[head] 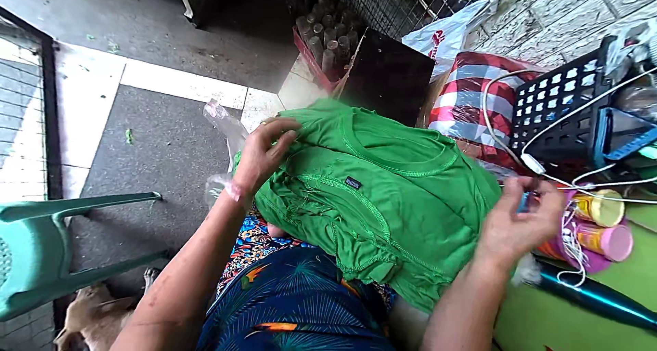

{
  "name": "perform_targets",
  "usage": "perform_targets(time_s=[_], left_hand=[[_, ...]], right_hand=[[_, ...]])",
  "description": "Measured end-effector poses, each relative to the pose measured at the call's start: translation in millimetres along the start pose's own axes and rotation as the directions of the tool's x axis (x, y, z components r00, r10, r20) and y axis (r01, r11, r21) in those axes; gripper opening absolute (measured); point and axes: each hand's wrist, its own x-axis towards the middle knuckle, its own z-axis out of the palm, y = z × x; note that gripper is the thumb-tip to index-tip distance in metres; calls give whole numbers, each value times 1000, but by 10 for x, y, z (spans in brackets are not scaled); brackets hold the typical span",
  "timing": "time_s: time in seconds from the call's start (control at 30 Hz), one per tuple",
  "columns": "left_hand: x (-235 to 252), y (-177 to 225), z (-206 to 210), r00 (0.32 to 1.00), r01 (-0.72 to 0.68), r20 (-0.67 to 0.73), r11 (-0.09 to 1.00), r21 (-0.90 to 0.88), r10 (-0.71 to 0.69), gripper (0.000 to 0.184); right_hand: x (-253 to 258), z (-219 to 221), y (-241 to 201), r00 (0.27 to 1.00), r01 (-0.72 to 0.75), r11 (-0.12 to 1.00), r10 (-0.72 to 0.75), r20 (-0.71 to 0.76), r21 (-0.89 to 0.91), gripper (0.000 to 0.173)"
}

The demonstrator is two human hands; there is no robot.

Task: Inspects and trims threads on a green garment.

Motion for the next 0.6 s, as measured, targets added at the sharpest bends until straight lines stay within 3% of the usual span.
perform_targets(time_s=[0.03, 0.1, 0.2, 0.3, 0.4, 0.47, 0.53, 0.6], left_hand=[[-138, 21, -17, 998, 25, -51, 999, -48, -28, 30], [-330, 77, 17, 992, 89, -80, 984, -155, -102, 28], [-412, 156, 191, 982, 184, 13, 923, -337, -191, 27], [-425, 177, 362, 980, 199, 75, 944, -262, -186, 41], [-405, 151, 412, 989, 106, 113, 990, -91, -96, 39], [-386, 149, 467, 993, 44, 113, 998, -33, -40, 39], [-379, 116, 513, 997, -6, 82, 997, -74, 12, 22], [-382, 52, 469, 995, 50, 93, 968, -244, -28, 13]], right_hand=[[-32, -37, -154, 1000, 20, 998, -20, -5, 54, 30], [-155, -87, -520, 984, 29, 978, -64, 167, 208, 24], [-442, 127, -1037, 830, -70, 901, -185, 526, 427, 17], [-685, 564, -1220, 705, -144, 908, -184, 685, 392, 15], [-786, 805, -1165, 683, -179, 954, -55, 729, 240, 19], [-823, 812, -1145, 709, -143, 961, -66, 702, 235, 18], [-819, 797, -1141, 717, -131, 962, -76, 693, 240, 17], [-820, 796, -1125, 728, -142, 955, -77, 681, 260, 16]])
